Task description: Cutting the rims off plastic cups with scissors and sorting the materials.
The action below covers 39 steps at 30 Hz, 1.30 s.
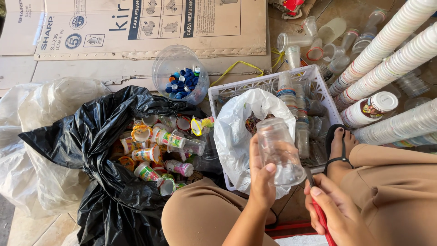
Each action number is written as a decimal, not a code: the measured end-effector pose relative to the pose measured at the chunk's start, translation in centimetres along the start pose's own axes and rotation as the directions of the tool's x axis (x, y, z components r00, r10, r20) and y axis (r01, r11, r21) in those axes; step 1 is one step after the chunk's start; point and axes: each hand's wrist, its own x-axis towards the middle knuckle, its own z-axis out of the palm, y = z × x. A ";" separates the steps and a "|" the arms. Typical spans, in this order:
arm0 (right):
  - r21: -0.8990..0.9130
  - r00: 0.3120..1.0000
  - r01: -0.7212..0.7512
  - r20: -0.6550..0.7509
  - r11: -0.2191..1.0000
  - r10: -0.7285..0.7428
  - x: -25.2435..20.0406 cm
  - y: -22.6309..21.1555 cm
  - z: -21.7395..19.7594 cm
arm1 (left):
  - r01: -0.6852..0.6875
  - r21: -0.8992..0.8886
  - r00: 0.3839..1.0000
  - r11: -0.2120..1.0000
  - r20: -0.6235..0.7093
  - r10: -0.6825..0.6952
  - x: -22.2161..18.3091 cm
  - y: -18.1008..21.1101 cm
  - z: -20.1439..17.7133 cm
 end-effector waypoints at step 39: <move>-0.055 0.991 0.123 0.068 0.991 -0.120 3.7 4.9 -4.0 | -0.032 0.170 0.989 0.985 -0.138 0.056 0.1 -0.6 0.1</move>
